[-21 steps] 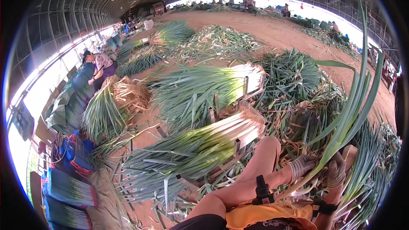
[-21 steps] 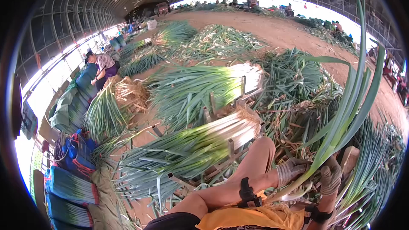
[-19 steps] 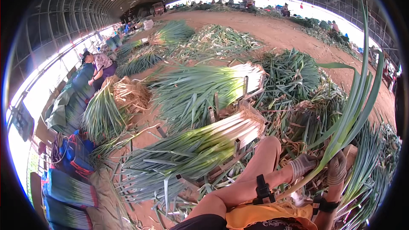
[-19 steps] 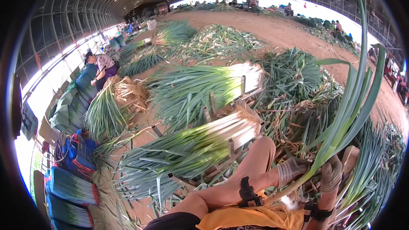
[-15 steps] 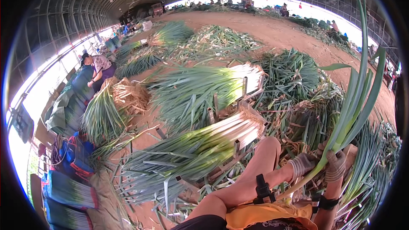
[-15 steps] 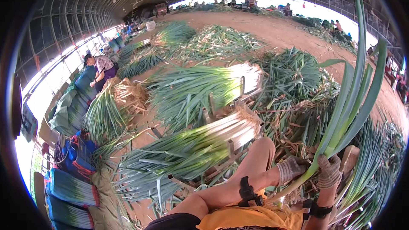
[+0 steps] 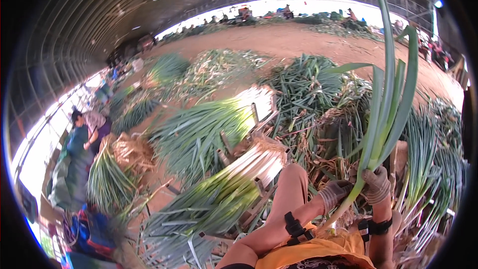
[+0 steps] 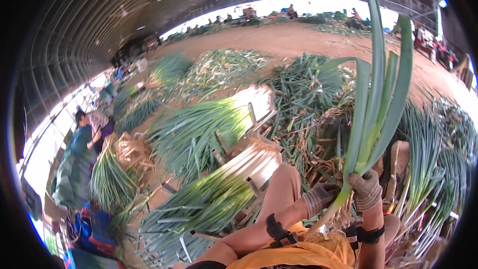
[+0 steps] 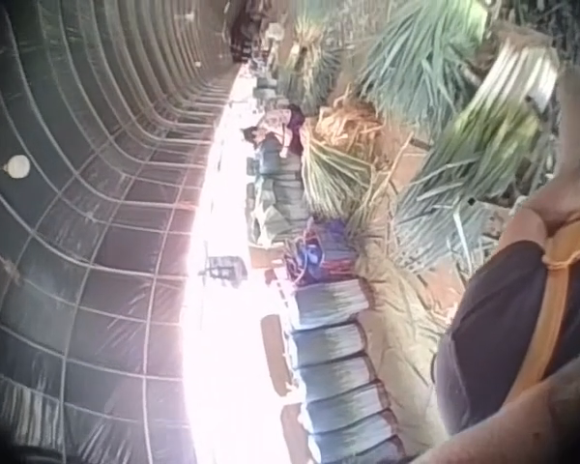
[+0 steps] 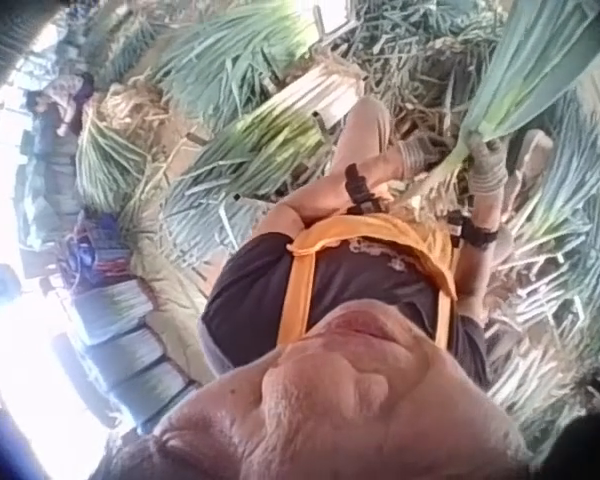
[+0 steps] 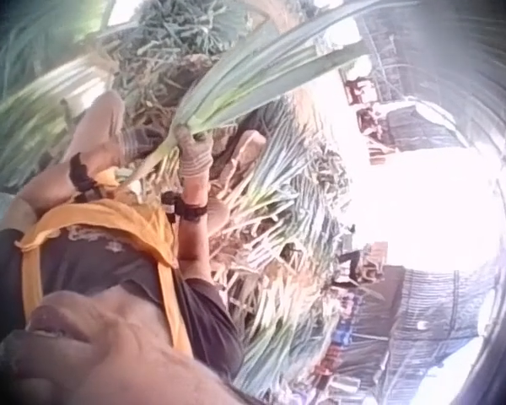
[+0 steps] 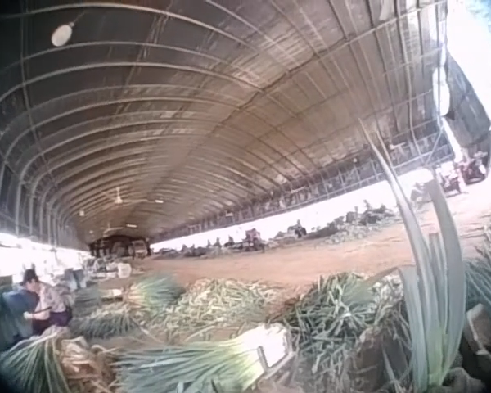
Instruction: Peeling outer layers of leeks and sorting them into bundles in an agricultural processing facility.
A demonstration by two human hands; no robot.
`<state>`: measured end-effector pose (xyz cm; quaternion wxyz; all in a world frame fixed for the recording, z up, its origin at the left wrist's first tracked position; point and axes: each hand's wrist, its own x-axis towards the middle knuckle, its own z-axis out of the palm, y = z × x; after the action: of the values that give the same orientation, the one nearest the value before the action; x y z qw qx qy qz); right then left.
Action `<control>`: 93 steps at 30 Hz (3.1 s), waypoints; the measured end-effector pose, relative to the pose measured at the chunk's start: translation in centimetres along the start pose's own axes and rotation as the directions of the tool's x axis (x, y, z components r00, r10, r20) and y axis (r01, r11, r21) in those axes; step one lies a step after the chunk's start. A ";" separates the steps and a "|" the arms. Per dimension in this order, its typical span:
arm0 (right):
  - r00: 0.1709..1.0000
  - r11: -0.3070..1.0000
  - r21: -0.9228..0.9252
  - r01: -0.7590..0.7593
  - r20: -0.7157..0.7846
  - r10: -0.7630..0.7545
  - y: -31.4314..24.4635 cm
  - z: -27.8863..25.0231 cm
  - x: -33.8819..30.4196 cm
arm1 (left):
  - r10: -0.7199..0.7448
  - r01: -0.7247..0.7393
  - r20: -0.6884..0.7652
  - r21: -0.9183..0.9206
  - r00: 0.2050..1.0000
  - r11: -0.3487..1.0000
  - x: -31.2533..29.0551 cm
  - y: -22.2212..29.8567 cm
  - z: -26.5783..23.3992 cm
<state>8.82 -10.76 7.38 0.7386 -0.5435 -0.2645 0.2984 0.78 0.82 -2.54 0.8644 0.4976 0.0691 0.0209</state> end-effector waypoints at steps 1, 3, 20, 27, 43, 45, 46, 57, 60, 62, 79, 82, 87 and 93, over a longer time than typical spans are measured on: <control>1.000 1.000 0.008 0.011 -0.026 -0.011 0.3 -0.7 -0.1 | -0.016 0.016 0.021 0.013 1.000 1.000 0.5 -0.8 0.0; 1.000 0.999 0.050 0.015 0.020 -0.016 1.0 -1.9 0.0 | -0.073 0.069 -0.054 -0.074 0.996 0.995 1.3 -1.9 0.0; 0.987 0.981 0.103 -0.163 0.007 0.163 3.3 -0.5 -4.6 | -0.196 0.197 0.036 -0.301 0.980 0.933 0.2 -3.9 -0.7; 0.993 0.991 0.070 -0.113 0.032 0.111 3.4 -0.3 -4.8 | -0.037 0.100 -0.189 0.333 0.981 0.938 2.4 -10.4 -8.9; 0.996 0.994 0.076 -0.078 -0.043 0.082 7.1 -0.7 -1.3 | -0.064 0.072 0.035 -0.515 0.997 0.854 -2.0 -6.7 -1.0; 0.993 0.992 0.079 -0.101 -0.058 0.106 6.6 -1.0 -0.9 | -0.053 0.076 0.080 -0.322 0.995 0.943 -4.4 -1.3 0.2; 0.990 0.989 0.090 -0.121 -0.056 0.127 6.4 -0.6 -0.9 | -0.045 0.057 0.114 -0.107 0.992 0.993 -6.0 1.5 0.7; 0.983 0.987 -0.016 -0.160 -0.092 0.157 7.1 0.4 0.0 | -0.057 -0.073 0.063 0.978 0.996 -0.198 -2.0 -2.6 -2.2; 0.991 0.987 0.105 -0.122 -0.049 0.128 7.3 0.5 -1.7 | -0.055 0.314 -0.309 0.926 0.949 0.211 -1.8 -3.8 -2.4; 0.989 0.990 0.092 -0.103 -0.096 0.112 6.3 0.4 -2.8 | -0.018 0.316 -0.317 0.938 0.948 0.143 -1.7 -5.0 -1.8; 0.828 0.931 -0.141 0.336 -0.427 -0.363 -14.7 -5.7 -1.1 | -0.416 0.047 -0.220 0.921 0.882 -0.387 1.2 -5.0 -2.2; 0.920 0.971 -0.029 0.237 -0.316 -0.234 -14.8 -3.7 0.1 | -0.374 0.074 -0.229 0.920 0.899 -0.385 0.8 -2.0 -4.4; 0.976 0.993 -0.004 0.118 -0.182 -0.117 -6.0 -4.2 -0.6 | 0.160 -0.169 0.162 0.047 0.974 0.984 2.4 5.4 3.6; 0.857 0.696 -0.513 0.503 0.189 -0.480 -1.2 -1.4 -1.8 | 0.128 -0.151 0.326 0.047 0.937 0.987 3.5 6.1 2.1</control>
<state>8.83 -13.24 8.06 0.5996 -0.6338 -0.4884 0.0132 4.78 2.42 3.43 0.8421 0.5284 -0.1076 -0.0016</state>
